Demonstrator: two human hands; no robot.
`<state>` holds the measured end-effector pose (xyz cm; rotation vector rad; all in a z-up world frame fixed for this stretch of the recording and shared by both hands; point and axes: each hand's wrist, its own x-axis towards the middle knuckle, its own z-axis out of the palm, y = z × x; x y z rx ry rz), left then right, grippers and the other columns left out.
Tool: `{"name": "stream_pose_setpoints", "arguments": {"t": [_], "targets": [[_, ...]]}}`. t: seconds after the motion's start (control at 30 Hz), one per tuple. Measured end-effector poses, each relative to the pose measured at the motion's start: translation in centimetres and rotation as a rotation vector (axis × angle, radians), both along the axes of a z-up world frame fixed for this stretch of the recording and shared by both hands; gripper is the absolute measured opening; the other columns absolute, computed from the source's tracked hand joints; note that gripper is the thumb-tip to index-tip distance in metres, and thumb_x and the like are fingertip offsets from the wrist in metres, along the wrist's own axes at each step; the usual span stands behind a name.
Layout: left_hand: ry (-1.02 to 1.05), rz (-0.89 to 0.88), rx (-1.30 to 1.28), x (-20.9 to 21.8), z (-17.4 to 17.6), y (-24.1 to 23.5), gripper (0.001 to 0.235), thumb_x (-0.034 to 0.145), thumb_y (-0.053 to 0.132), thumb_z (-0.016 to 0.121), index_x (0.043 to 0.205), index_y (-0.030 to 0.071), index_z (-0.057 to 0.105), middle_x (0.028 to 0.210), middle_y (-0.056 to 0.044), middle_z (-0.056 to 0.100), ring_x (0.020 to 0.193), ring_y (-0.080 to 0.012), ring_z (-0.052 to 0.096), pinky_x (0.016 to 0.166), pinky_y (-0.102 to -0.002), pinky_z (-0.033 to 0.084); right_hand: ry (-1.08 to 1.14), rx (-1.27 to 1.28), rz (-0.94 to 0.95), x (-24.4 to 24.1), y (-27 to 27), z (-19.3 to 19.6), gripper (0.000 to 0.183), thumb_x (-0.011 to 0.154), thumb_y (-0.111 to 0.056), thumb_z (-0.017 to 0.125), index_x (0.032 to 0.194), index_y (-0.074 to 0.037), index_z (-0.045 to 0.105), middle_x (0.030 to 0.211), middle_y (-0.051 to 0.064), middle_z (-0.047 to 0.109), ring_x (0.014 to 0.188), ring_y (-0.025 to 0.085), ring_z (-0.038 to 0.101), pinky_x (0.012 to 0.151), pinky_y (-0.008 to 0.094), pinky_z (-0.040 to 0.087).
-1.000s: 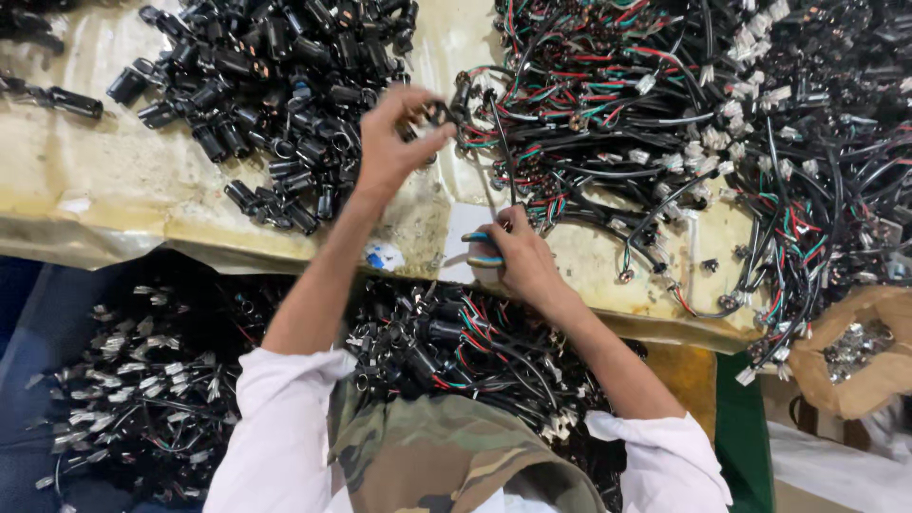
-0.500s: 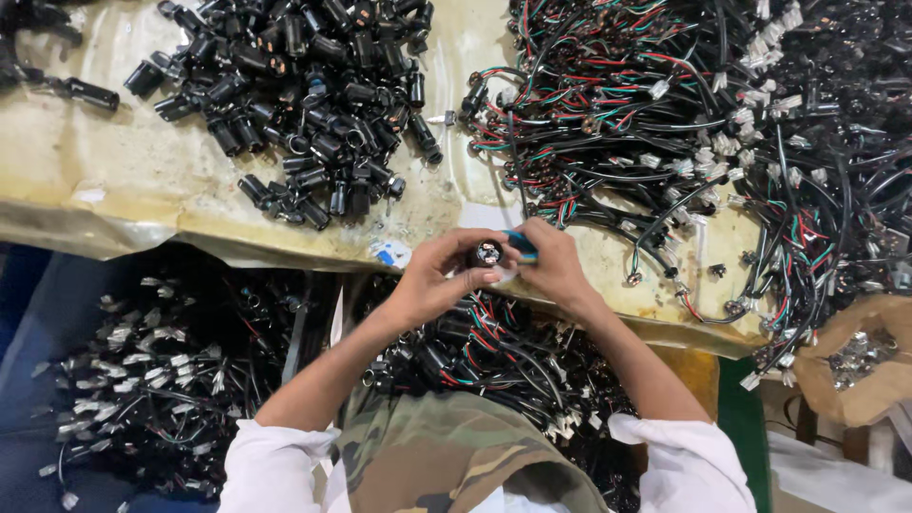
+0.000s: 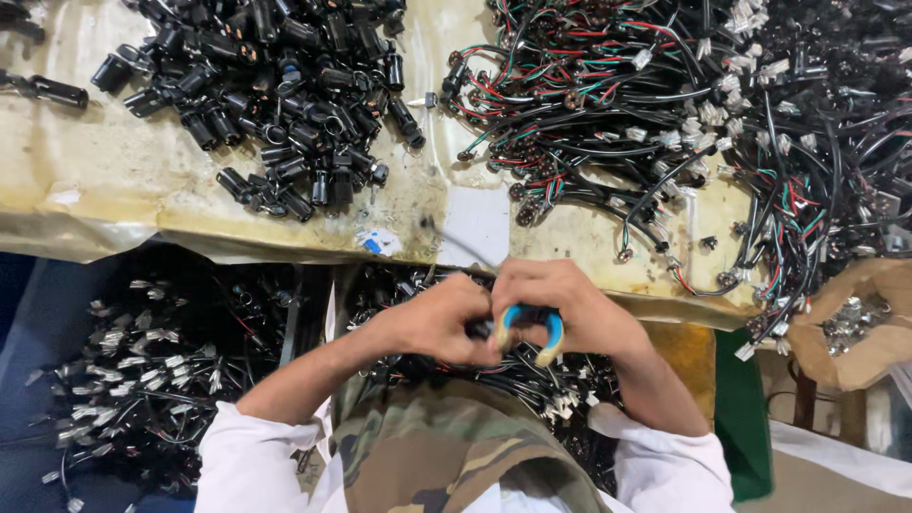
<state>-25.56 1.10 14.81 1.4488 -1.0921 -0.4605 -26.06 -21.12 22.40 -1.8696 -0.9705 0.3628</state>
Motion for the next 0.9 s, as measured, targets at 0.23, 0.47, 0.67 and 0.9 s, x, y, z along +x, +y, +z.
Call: {"name": "stream_pose_setpoints", "arguments": {"t": [0.23,0.47,0.67,0.9], "targets": [[-0.211,0.431,0.054,-0.5,-0.5,0.4,0.025,0.071,0.024,0.084,0.084,0.011,0.067,0.074,-0.009,0.065,0.068,-0.0307,0.067,0.059,-0.039,0.051,-0.038,0.129,-0.637,-3.3,3.1,-3.1,0.026,0.087,-0.022,0.083,0.089,-0.005,0.063,0.09,0.005,0.065,0.08,0.019,0.064,0.073,0.031,0.052],[-0.329,0.431,0.01,-6.5,-1.9,-2.7,0.034,0.072,0.029,0.087,0.089,0.008,0.067,0.071,-0.008,0.061,0.06,-0.0298,0.063,0.051,-0.042,0.046,0.81,1.158,0.061,-6.7,0.4,-3.8,0.063,0.085,-0.065,0.076,0.077,-0.011,0.046,0.065,-0.001,0.049,0.054,0.011,0.043,0.049,0.027,0.031],[-0.219,0.357,0.078,-5.4,-1.6,-3.1,0.029,0.078,0.03,0.083,0.081,0.009,0.064,0.072,-0.007,0.062,0.063,-0.0311,0.064,0.053,-0.043,0.048,0.706,1.013,-0.158,-7.1,1.2,-5.3,0.059,0.088,-0.06,0.074,0.074,-0.01,0.047,0.059,-0.001,0.044,0.048,0.011,0.036,0.044,0.029,0.029],[-0.191,-0.21,0.009,-0.3,3.0,3.6,0.033,0.085,0.03,0.072,0.113,0.012,0.074,0.098,-0.005,0.07,0.095,-0.0289,0.07,0.082,-0.04,0.054,0.031,0.374,-0.111,5.7,-1.4,-4.9,0.03,0.103,-0.031,0.074,0.084,-0.012,0.06,0.071,0.004,0.062,0.061,0.017,0.057,0.058,0.031,0.043]]}}
